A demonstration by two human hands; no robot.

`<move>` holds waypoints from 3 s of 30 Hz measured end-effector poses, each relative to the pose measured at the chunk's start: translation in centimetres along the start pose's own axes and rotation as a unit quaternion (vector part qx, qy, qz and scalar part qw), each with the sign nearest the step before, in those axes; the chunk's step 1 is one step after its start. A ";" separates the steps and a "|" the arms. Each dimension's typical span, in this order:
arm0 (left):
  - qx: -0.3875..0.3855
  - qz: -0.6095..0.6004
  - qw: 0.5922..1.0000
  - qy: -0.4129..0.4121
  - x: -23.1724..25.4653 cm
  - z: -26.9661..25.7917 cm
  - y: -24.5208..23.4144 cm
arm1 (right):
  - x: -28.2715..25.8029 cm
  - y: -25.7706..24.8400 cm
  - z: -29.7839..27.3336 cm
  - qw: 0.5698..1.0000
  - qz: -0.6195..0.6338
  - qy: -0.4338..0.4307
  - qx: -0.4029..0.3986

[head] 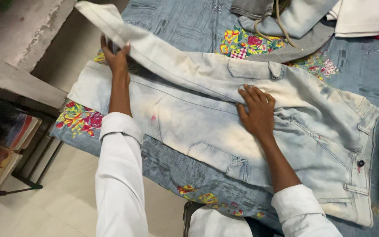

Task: The person folds a pair of jeans on a bed by aligning the legs and smoothing out the fabric.

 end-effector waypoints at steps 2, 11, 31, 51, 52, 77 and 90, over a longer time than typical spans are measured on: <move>0.058 -0.158 0.969 -0.181 -3.2 -0.9 -2.1 | 0.0 0.0 0.0 1.000 0.003 0.001 0.000; 0.099 -0.089 0.960 -0.246 -2.4 3.4 -3.7 | -0.1 -0.2 0.0 1.000 -0.006 -0.001 0.008; -0.578 0.382 0.705 0.153 14.1 -5.1 9.8 | -0.3 -0.2 0.1 1.000 -0.007 0.005 0.001; -0.148 0.628 0.685 0.338 5.9 -8.8 5.1 | -0.3 -0.3 -0.4 1.000 0.004 -0.010 0.014; -0.137 0.636 0.675 0.348 6.0 -8.7 5.7 | -0.2 -0.3 -0.3 1.000 0.005 -0.011 0.017; -0.083 0.578 0.781 0.221 0.0 -4.7 -4.4 | -1.8 -1.3 0.0 0.996 -0.031 -0.045 0.066; -0.372 0.330 0.825 0.269 10.5 -29.7 21.8 | 3.3 -1.1 -0.5 0.964 0.225 0.083 0.114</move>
Point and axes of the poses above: each hand's wrist, its own z-axis towards the middle knuckle, its own y-axis out of the palm, x = y × z, the point moved 2 cm from there along z, towards the middle knuckle, and after that the axes turned 11 degrees about z, right-handed, at the moved point
